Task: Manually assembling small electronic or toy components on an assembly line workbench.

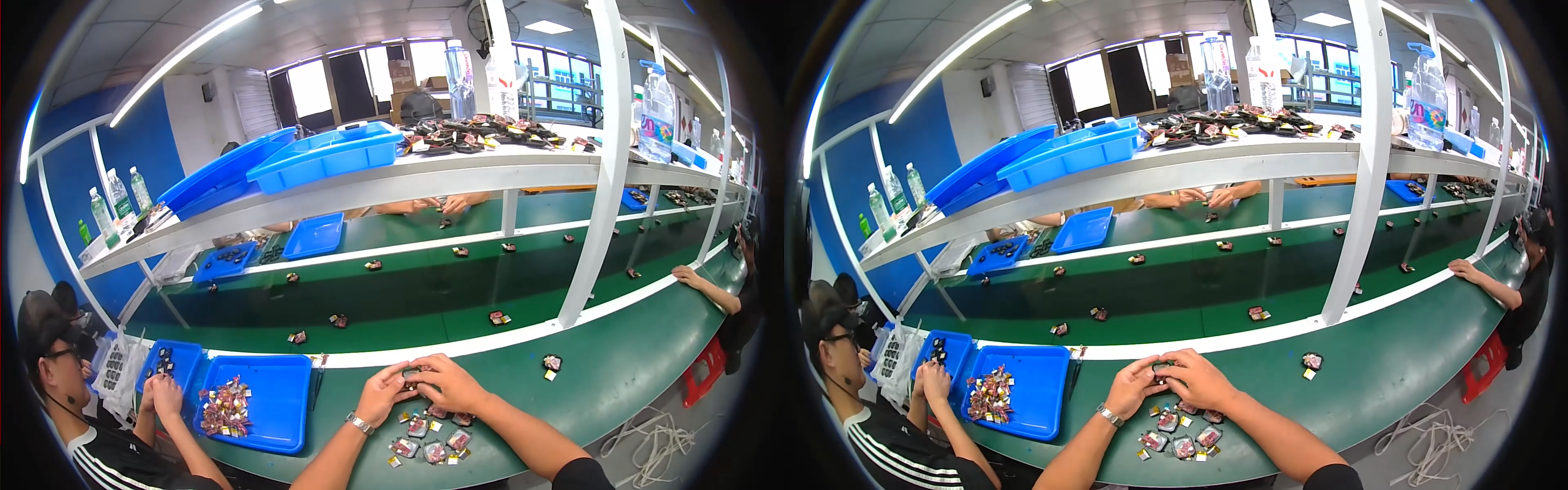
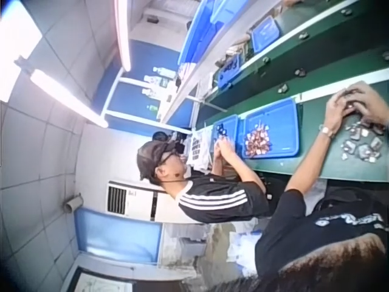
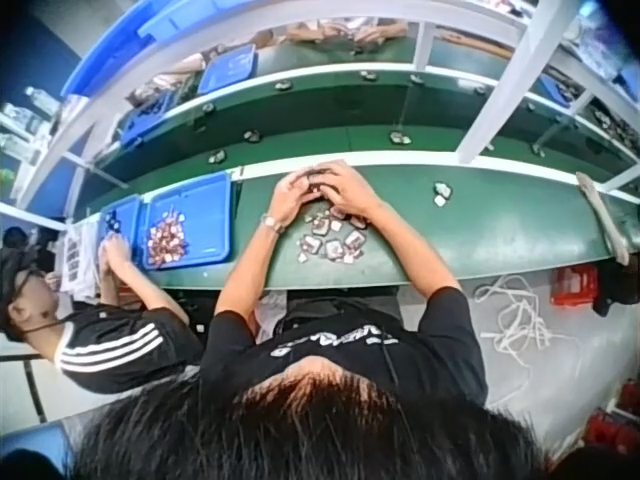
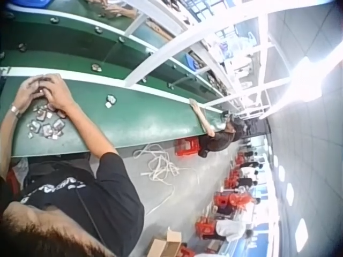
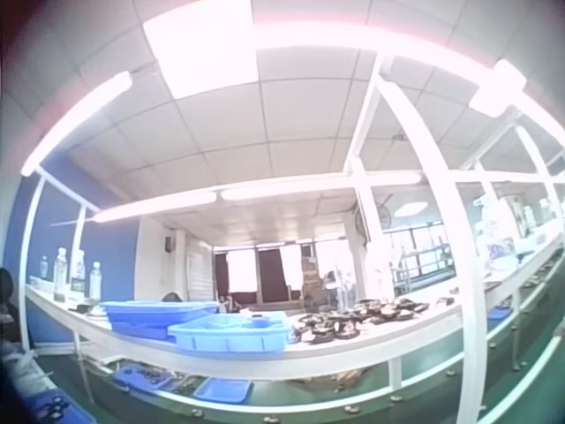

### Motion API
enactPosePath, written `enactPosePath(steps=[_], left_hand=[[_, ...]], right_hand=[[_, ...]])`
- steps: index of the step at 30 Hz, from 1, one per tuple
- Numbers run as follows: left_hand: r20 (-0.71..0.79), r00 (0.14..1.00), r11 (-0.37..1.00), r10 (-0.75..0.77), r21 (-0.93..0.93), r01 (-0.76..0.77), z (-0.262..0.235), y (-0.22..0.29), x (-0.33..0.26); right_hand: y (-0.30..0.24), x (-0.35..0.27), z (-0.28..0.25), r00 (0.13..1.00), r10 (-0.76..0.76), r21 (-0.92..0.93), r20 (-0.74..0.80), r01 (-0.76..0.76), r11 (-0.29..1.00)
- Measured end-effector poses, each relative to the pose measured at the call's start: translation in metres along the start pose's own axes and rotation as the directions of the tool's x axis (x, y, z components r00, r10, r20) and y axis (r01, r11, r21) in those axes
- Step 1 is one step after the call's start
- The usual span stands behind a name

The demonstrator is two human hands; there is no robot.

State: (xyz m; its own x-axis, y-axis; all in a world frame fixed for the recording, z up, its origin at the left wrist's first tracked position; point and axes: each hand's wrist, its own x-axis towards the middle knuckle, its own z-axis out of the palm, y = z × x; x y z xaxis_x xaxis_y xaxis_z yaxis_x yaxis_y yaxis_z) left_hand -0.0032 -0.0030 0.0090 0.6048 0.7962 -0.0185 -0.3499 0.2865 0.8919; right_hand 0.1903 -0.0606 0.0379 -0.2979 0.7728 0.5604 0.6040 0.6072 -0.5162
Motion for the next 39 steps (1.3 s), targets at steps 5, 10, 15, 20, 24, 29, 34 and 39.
enactPosePath(steps=[5, 10, 15, 20, 24, 29, 34, 39], left_hand=[[-0.002, 1.000, 0.995, 0.002, 0.096, -0.002, 0.000, -0.003, -0.001], [-0.007, 1.000, 0.991, 0.004, 0.136, -0.003, 0.001, -0.005, 0.002], [0.002, 1.000, 0.985, -0.023, 0.169, 0.023, 0.002, -0.006, 0.001], [0.168, 0.986, 0.998, -0.003, 0.068, -0.009, -0.004, -0.005, 0.002], [0.189, 0.982, 0.994, 0.008, 0.104, -0.028, -0.005, -0.004, 0.002], [0.143, 0.985, 0.993, -0.101, 0.080, 0.090, -0.005, -0.003, -0.001], [0.142, 0.986, 0.994, -0.091, 0.072, 0.081, -0.003, -0.003, -0.002], [0.130, 0.990, 0.999, -0.051, 0.022, 0.048, -0.003, -0.005, 0.001]], right_hand=[[-0.006, 0.002, -0.002, 0.998, -0.023, -0.076, -0.055, 0.019, 0.997], [0.002, 0.002, -0.001, 0.995, -0.099, -0.220, 0.019, 0.101, 0.970], [0.004, 0.001, 0.001, 0.997, -0.079, -0.170, 0.021, 0.081, 0.982], [0.003, -0.001, 0.005, 0.999, 0.034, -0.047, -0.025, -0.036, 0.998], [0.004, -0.002, 0.007, 0.996, 0.084, -0.002, -0.020, -0.084, 0.996], [0.004, -0.005, 0.003, 0.993, 0.098, 0.109, 0.060, -0.104, 0.989], [0.001, -0.005, 0.001, 0.995, 0.090, 0.152, 0.032, -0.094, 0.984], [-0.006, -0.006, 0.012, 0.985, 0.091, 0.022, -0.144, -0.089, 0.996]])
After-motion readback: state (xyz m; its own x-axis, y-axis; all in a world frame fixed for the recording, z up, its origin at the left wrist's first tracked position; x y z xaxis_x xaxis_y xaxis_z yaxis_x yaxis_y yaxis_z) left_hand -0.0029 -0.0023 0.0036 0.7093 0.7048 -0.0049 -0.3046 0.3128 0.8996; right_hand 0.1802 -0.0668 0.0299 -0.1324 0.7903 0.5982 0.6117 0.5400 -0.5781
